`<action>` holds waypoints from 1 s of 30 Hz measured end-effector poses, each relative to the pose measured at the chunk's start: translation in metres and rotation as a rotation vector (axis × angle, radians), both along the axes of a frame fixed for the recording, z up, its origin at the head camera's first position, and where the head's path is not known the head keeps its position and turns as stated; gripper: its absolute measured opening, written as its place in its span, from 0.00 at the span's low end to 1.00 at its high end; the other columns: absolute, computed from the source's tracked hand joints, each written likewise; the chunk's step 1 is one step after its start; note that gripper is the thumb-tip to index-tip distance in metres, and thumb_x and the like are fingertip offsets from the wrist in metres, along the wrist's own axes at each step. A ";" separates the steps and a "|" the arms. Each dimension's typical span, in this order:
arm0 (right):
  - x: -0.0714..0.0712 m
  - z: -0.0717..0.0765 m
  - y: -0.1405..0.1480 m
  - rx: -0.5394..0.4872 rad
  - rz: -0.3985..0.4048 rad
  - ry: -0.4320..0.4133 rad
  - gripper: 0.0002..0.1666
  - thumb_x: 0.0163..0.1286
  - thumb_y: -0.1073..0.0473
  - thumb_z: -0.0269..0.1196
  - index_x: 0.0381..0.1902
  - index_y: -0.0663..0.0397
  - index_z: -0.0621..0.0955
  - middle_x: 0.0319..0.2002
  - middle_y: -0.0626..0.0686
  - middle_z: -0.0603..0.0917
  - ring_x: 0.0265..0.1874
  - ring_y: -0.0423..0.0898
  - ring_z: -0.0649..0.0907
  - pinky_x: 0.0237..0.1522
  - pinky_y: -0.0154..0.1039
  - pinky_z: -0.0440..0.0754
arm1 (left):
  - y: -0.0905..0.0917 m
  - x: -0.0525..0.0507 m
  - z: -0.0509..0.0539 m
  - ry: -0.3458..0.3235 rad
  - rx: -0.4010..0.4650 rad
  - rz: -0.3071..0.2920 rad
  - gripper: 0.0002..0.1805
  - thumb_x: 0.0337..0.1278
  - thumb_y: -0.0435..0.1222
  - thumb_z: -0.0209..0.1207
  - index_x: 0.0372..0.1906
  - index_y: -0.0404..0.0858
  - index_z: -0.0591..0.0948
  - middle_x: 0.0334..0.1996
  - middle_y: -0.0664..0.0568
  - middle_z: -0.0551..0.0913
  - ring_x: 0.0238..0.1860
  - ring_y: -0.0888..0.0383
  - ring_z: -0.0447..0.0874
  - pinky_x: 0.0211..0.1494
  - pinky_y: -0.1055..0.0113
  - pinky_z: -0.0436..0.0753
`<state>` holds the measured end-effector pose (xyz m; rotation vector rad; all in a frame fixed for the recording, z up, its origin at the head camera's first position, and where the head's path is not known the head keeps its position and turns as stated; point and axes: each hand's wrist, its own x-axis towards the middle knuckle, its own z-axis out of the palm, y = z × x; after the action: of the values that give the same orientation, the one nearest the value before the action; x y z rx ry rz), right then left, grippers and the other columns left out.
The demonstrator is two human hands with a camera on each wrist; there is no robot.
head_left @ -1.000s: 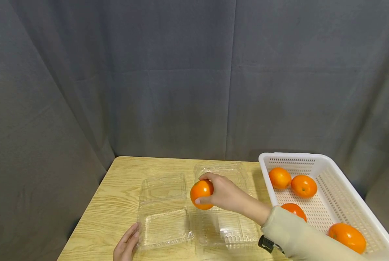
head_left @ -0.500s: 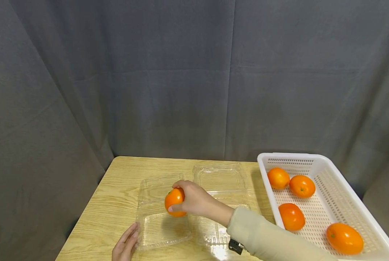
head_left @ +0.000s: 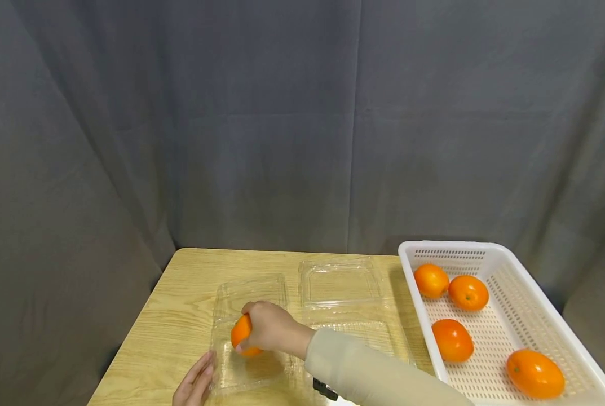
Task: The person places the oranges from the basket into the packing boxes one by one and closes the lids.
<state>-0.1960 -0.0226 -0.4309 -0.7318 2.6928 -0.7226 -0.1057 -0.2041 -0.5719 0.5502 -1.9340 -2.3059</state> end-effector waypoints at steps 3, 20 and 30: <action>-0.001 -0.005 -0.008 0.006 0.006 -0.032 0.38 0.50 0.50 0.80 0.56 0.59 0.80 0.38 0.48 0.83 0.32 0.40 0.80 0.36 0.31 0.80 | -0.001 0.000 -0.001 -0.019 -0.034 -0.021 0.40 0.64 0.49 0.63 0.70 0.27 0.66 0.57 0.64 0.77 0.48 0.80 0.75 0.52 0.82 0.75; 0.008 -0.022 -0.048 0.211 0.134 0.036 0.42 0.48 0.51 0.82 0.61 0.47 0.78 0.49 0.44 0.82 0.44 0.37 0.80 0.47 0.28 0.80 | -0.011 -0.004 -0.007 -0.063 -0.109 -0.089 0.48 0.66 0.56 0.59 0.73 0.24 0.58 0.72 0.33 0.57 0.56 0.76 0.68 0.53 0.82 0.73; 0.009 -0.029 -0.050 0.305 0.153 0.066 0.44 0.47 0.48 0.82 0.62 0.42 0.77 0.52 0.43 0.80 0.47 0.39 0.81 0.47 0.31 0.81 | -0.009 -0.007 -0.017 0.043 -0.021 -0.066 0.45 0.68 0.50 0.60 0.71 0.19 0.57 0.69 0.31 0.57 0.48 0.82 0.72 0.50 0.86 0.73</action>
<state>-0.1874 -0.0723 -0.4603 -0.8803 2.6809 -0.2474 -0.1129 -0.2128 -0.5885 0.4380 -1.9835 -2.3139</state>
